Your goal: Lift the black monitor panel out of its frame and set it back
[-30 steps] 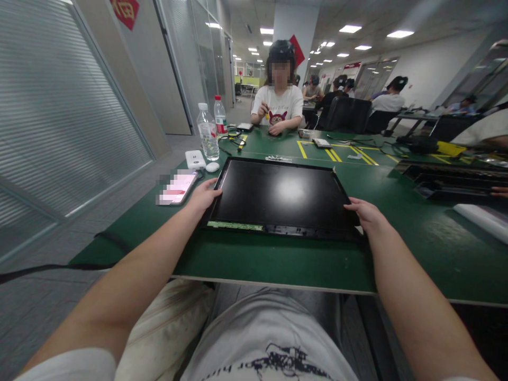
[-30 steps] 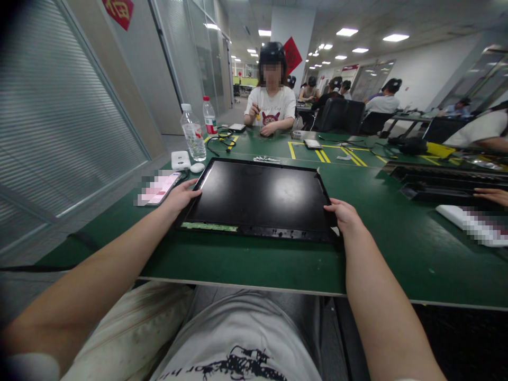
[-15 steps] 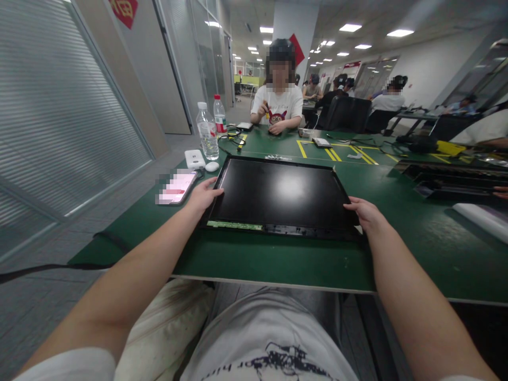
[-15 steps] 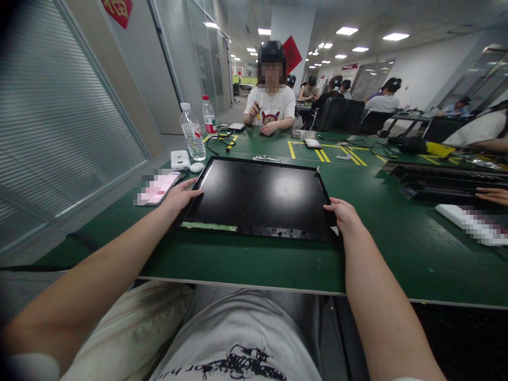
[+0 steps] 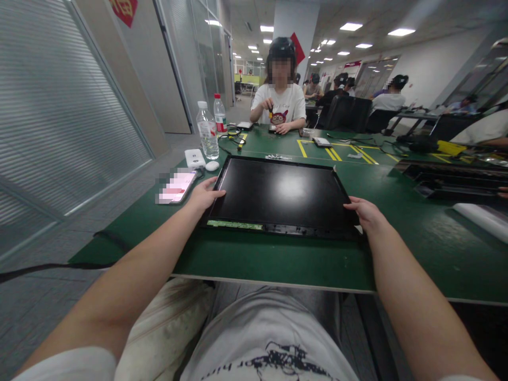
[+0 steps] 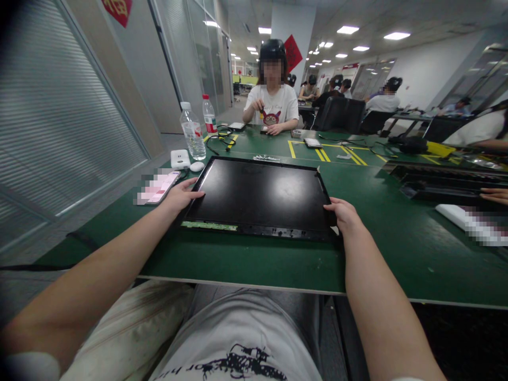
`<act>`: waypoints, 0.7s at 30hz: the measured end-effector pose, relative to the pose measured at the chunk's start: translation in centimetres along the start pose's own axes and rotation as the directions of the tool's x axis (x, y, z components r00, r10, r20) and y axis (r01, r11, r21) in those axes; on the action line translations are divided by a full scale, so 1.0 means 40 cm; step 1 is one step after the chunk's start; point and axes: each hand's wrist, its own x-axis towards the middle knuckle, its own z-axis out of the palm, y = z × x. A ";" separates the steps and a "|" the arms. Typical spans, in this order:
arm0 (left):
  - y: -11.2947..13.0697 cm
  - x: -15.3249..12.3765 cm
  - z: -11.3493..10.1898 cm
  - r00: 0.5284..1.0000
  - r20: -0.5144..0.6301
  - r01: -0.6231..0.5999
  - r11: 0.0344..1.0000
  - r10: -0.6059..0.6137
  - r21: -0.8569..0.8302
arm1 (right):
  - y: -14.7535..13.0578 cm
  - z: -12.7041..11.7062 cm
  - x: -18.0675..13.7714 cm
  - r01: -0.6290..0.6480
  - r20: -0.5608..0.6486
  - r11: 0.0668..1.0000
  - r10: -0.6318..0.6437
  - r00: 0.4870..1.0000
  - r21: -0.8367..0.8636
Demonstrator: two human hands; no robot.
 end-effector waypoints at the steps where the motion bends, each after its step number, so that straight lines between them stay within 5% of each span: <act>1: 0.000 0.000 0.000 1.000 -0.002 0.001 1.000 -0.001 0.006 | -0.001 0.002 -0.002 -0.004 -0.007 1.000 0.004 1.000 0.003; 11: 0.002 0.000 0.003 1.000 -0.017 -0.001 0.999 0.002 0.042 | 0.000 0.015 -0.011 -0.003 -0.073 1.000 0.001 0.997 -0.029; 21: 0.003 0.002 -0.002 1.000 -0.003 0.020 0.995 -0.020 0.095 | 0.019 0.016 0.004 0.141 -0.174 0.988 -0.149 0.973 -0.055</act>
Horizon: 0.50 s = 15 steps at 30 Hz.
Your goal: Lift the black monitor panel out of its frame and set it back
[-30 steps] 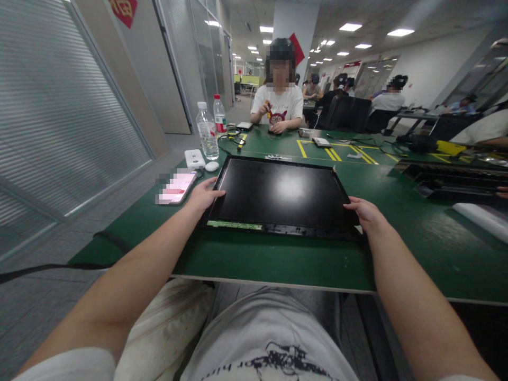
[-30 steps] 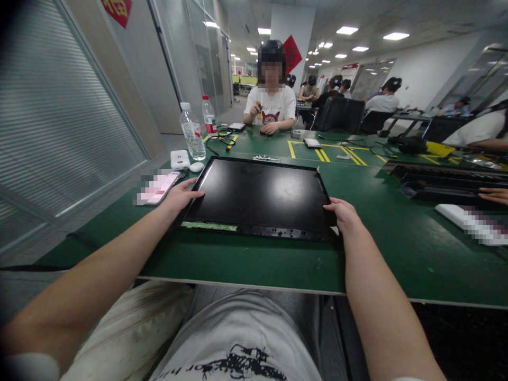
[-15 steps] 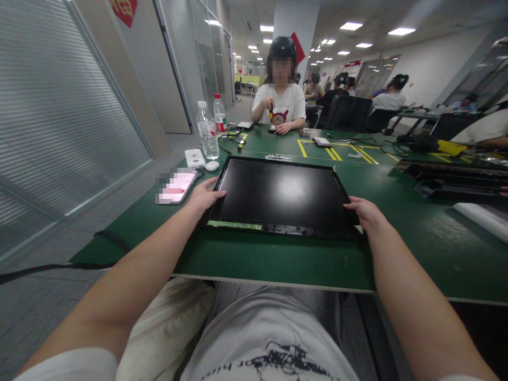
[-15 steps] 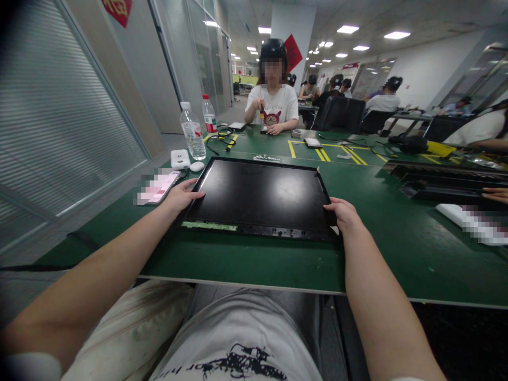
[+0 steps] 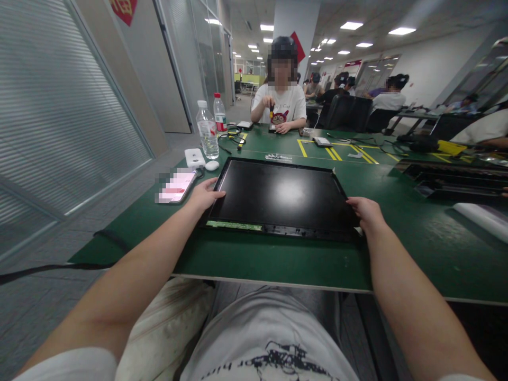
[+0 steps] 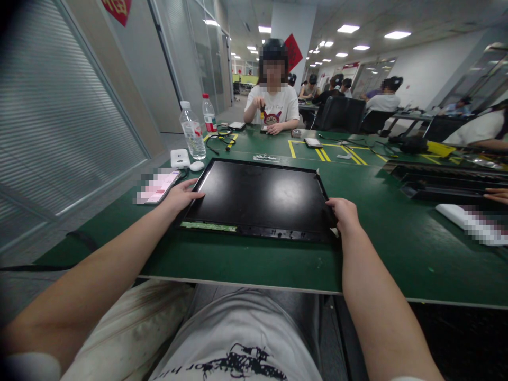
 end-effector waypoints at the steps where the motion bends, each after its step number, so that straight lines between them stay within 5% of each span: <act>1: 0.001 -0.001 0.000 1.000 0.003 0.002 1.000 -0.002 0.011 | 0.001 0.000 0.002 -0.002 0.000 1.000 0.002 1.000 -0.001; 15: 0.015 -0.006 -0.017 0.996 0.028 0.081 0.996 -0.082 0.036 | 0.002 0.005 -0.020 0.147 0.004 0.924 -0.155 0.988 -0.354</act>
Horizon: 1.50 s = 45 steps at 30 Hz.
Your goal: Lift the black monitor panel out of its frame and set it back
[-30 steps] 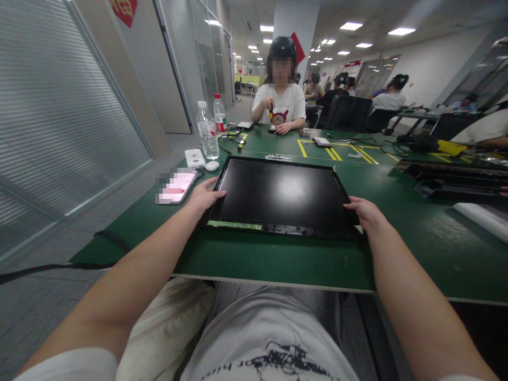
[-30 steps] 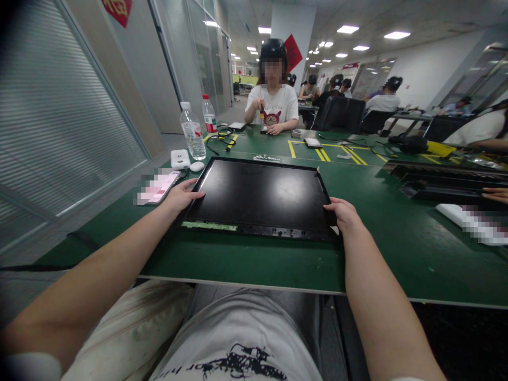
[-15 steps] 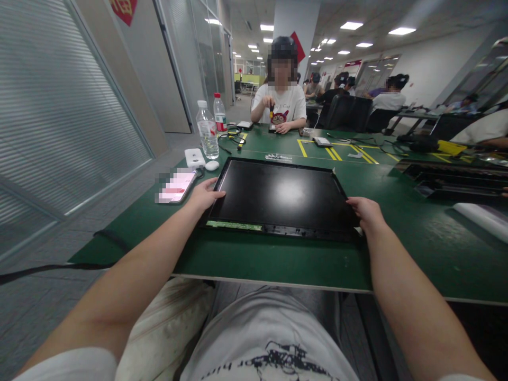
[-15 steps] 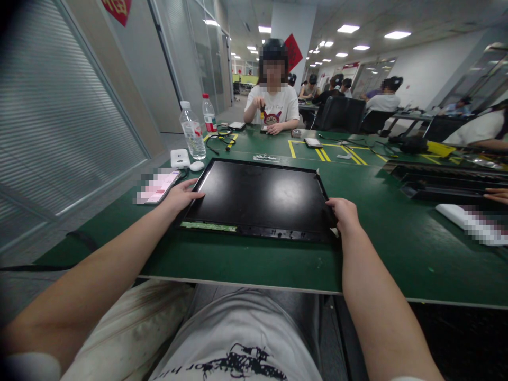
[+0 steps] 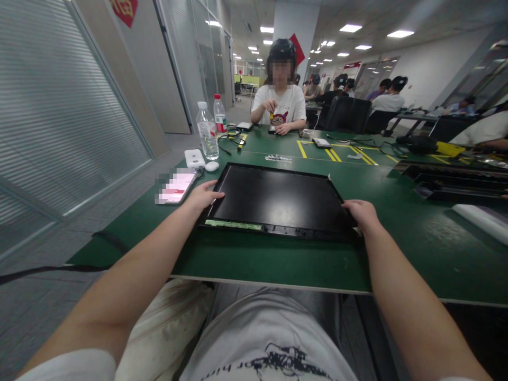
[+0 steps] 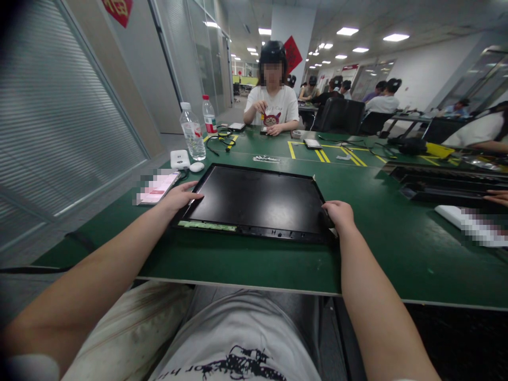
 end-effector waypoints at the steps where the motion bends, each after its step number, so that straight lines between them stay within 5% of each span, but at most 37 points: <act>1: 0.000 0.001 -0.002 1.000 0.013 0.014 1.000 -0.014 -0.020 | 0.003 0.000 0.002 0.025 -0.007 0.998 -0.025 1.000 -0.054; 6: -0.001 0.012 -0.007 0.996 0.065 0.069 0.990 -0.062 -0.122 | 0.018 -0.001 0.018 0.091 0.038 0.974 -0.085 0.996 -0.207; 16: 0.002 0.009 -0.010 0.972 0.228 0.126 0.951 -0.061 -0.282 | 0.020 0.005 0.015 0.131 0.071 0.957 -0.116 0.991 -0.258; 45: 0.033 -0.055 0.007 0.974 0.225 0.040 0.964 0.021 -0.264 | 0.015 0.002 0.012 0.168 0.094 0.943 -0.146 0.985 -0.288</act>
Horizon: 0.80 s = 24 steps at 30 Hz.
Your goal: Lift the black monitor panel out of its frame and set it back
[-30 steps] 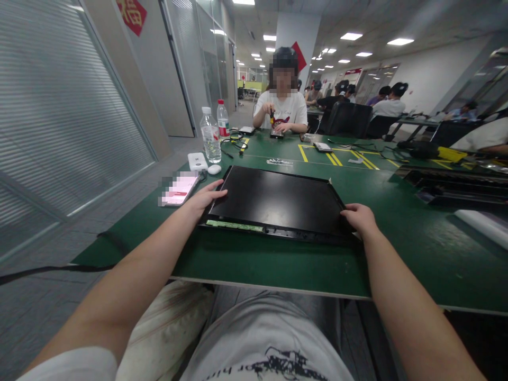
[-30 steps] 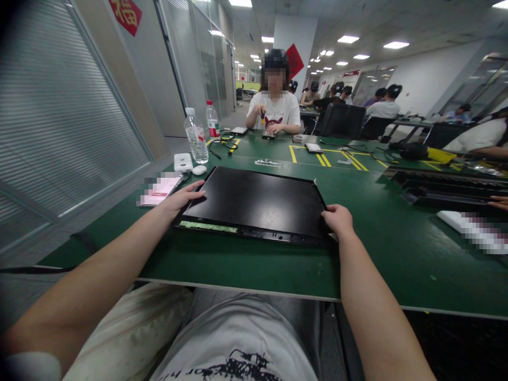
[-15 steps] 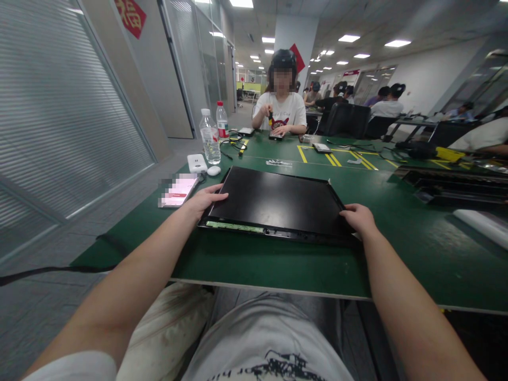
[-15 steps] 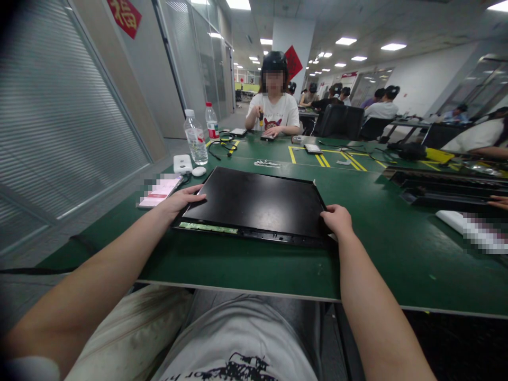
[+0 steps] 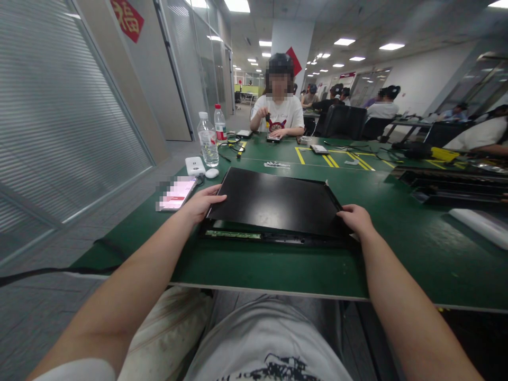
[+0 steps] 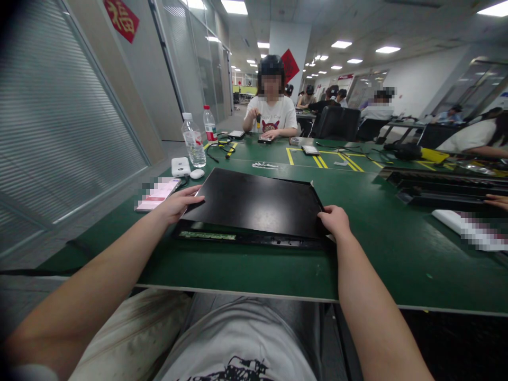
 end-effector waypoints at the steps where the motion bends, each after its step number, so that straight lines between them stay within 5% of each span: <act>1: 0.001 -0.001 0.001 1.000 -0.001 0.000 1.000 0.000 -0.003 | 0.001 0.000 0.001 0.002 0.007 1.000 -0.002 1.000 -0.003; 11: 0.008 -0.008 0.002 0.999 0.050 -0.020 1.000 0.021 -0.019 | -0.007 -0.003 -0.009 0.014 -0.022 1.000 -0.013 1.000 0.018; 24: 0.012 -0.017 0.013 0.960 0.149 -0.228 0.971 0.237 -0.076 | 0.004 -0.002 0.012 0.001 -0.081 0.991 0.010 0.997 0.132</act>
